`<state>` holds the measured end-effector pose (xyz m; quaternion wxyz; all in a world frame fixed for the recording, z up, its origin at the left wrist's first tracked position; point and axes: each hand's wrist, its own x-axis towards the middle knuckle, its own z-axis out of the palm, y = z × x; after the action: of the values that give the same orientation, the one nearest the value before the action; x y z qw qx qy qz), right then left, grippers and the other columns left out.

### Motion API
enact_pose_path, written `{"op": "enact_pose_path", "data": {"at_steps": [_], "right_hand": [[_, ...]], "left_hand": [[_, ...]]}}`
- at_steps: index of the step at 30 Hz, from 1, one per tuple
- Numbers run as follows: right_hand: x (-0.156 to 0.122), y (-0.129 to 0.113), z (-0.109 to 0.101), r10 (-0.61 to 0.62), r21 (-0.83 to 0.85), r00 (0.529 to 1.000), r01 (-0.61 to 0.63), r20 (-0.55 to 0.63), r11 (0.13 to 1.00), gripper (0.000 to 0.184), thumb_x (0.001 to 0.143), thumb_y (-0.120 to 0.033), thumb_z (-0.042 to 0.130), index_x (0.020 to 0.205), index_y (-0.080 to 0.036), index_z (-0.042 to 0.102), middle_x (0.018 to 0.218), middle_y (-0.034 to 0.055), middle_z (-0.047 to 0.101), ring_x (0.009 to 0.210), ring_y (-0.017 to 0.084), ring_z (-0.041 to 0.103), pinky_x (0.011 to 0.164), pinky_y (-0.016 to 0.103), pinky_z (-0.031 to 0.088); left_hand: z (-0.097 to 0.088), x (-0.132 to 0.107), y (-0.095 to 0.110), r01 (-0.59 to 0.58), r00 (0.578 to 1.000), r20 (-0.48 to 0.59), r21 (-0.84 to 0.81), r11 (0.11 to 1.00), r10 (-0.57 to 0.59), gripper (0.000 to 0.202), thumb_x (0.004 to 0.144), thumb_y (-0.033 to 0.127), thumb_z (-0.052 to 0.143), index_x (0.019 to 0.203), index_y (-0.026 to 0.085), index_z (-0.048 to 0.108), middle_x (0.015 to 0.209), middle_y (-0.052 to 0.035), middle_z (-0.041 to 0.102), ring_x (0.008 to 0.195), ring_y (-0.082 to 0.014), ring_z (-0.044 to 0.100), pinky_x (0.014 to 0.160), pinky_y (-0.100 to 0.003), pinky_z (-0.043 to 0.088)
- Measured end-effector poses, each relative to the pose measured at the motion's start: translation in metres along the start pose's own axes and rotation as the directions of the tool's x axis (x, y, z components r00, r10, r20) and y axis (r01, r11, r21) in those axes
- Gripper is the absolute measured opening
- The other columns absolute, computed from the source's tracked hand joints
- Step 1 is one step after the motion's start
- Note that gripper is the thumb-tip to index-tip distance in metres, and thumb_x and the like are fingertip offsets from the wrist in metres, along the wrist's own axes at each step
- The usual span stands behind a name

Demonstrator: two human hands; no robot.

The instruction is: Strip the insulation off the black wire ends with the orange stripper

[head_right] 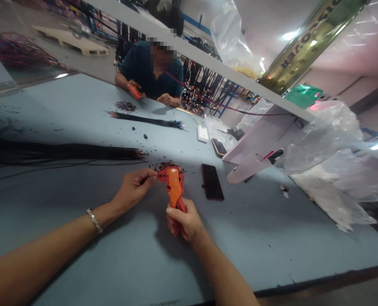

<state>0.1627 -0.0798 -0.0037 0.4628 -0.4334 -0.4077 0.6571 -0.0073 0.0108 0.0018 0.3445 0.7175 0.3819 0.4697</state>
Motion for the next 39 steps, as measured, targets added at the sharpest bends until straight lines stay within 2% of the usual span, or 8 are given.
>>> {"op": "enact_pose_path", "data": {"at_steps": [2, 8, 12, 16, 22, 31, 36, 39], "right_hand": [[0.001, 0.000, 0.000, -0.001, 0.009, 1.000, 0.001, -0.015, 1.000, 0.034, 0.069, -0.038, 0.074, 0.070, -0.017, 0.048, 0.045, -0.0081, 0.045, 0.029, 0.006, 0.040, 0.027, 0.015, 0.031], [0.002, -0.001, -0.003, 0.000, 0.028, 1.000, -0.001, 0.022, 1.000, 0.031, 0.068, -0.036, 0.075, 0.072, -0.015, 0.052, 0.049, -0.0050, 0.051, 0.034, 0.008, 0.047, 0.031, 0.018, 0.037], [0.003, -0.006, -0.011, 0.009, 0.071, 0.998, -0.005, -0.056, 0.997, 0.029, 0.067, -0.034, 0.074, 0.079, -0.016, 0.054, 0.052, -0.0043, 0.053, 0.037, 0.011, 0.050, 0.031, 0.019, 0.037], [0.003, -0.012, -0.016, -0.018, 0.078, 0.994, 0.026, -0.104, 0.997, 0.026, 0.068, -0.031, 0.071, 0.084, -0.016, 0.056, 0.060, -0.0012, 0.058, 0.046, 0.014, 0.056, 0.039, 0.023, 0.044], [-0.001, -0.015, -0.012, -0.006, 0.068, 0.997, 0.011, -0.072, 0.998, 0.033, 0.070, -0.030, 0.069, 0.099, -0.015, 0.059, 0.079, 0.0053, 0.066, 0.066, 0.019, 0.065, 0.061, 0.032, 0.051], [0.002, -0.015, -0.017, 0.000, 0.121, 1.000, 0.004, -0.031, 0.993, 0.038, 0.072, -0.029, 0.066, 0.106, -0.014, 0.059, 0.080, 0.0059, 0.065, 0.067, 0.020, 0.065, 0.059, 0.032, 0.051], [0.002, -0.018, -0.019, 0.037, 0.257, 0.994, -0.062, 0.099, 0.965, 0.045, 0.070, -0.037, 0.060, 0.108, -0.014, 0.059, 0.081, 0.0048, 0.063, 0.068, 0.020, 0.062, 0.063, 0.034, 0.050], [0.001, -0.018, -0.019, 0.054, 0.239, 0.995, -0.073, 0.085, 0.968, 0.044, 0.071, -0.036, 0.059, 0.109, -0.015, 0.058, 0.081, 0.0053, 0.063, 0.070, 0.020, 0.062, 0.063, 0.033, 0.050]], "left_hand": [[0.001, 0.000, -0.001, 0.001, 1.000, 0.003, 0.010, 1.000, -0.001, 0.022, 0.083, 0.027, 0.047, 0.073, 0.015, 0.062, 0.060, 0.0025, 0.055, 0.059, -0.0105, 0.049, 0.058, -0.019, 0.038], [0.001, 0.002, -0.003, 0.001, 1.000, 0.022, 0.018, 1.000, -0.001, 0.024, 0.084, 0.028, 0.045, 0.074, 0.015, 0.062, 0.061, 0.0024, 0.056, 0.060, -0.0108, 0.049, 0.058, -0.020, 0.038], [-0.001, 0.004, -0.007, 0.050, 0.999, -0.012, 0.011, 0.999, -0.050, 0.024, 0.084, 0.029, 0.046, 0.075, 0.015, 0.062, 0.064, 0.0008, 0.059, 0.062, -0.0120, 0.051, 0.060, -0.021, 0.039], [-0.002, 0.005, -0.009, 0.094, 0.995, -0.025, 0.023, 0.995, -0.093, 0.022, 0.082, 0.030, 0.048, 0.074, 0.014, 0.062, 0.063, 0.0014, 0.057, 0.060, -0.0115, 0.050, 0.058, -0.022, 0.038], [-0.002, 0.005, -0.007, 0.107, 0.994, -0.007, -0.026, 0.994, -0.107, 0.024, 0.081, 0.031, 0.048, 0.074, 0.014, 0.062, 0.063, 0.0008, 0.058, 0.059, -0.0115, 0.050, 0.057, -0.022, 0.039], [-0.004, 0.005, -0.007, 0.033, 0.999, 0.036, 0.077, 0.996, -0.036, 0.025, 0.083, 0.028, 0.045, 0.088, 0.015, 0.066, 0.074, -0.0016, 0.068, 0.064, -0.0135, 0.057, 0.061, -0.023, 0.041], [-0.002, 0.005, -0.006, 0.054, 0.998, 0.020, 0.120, 0.991, -0.057, 0.022, 0.083, 0.028, 0.046, 0.083, 0.016, 0.065, 0.063, 0.0009, 0.062, 0.058, -0.0120, 0.053, 0.057, -0.022, 0.039], [-0.001, 0.005, -0.009, 0.082, 0.996, 0.019, 0.059, 0.995, -0.084, 0.023, 0.084, 0.031, 0.046, 0.083, 0.016, 0.065, 0.060, 0.0018, 0.060, 0.053, -0.0111, 0.051, 0.053, -0.021, 0.039]]}}
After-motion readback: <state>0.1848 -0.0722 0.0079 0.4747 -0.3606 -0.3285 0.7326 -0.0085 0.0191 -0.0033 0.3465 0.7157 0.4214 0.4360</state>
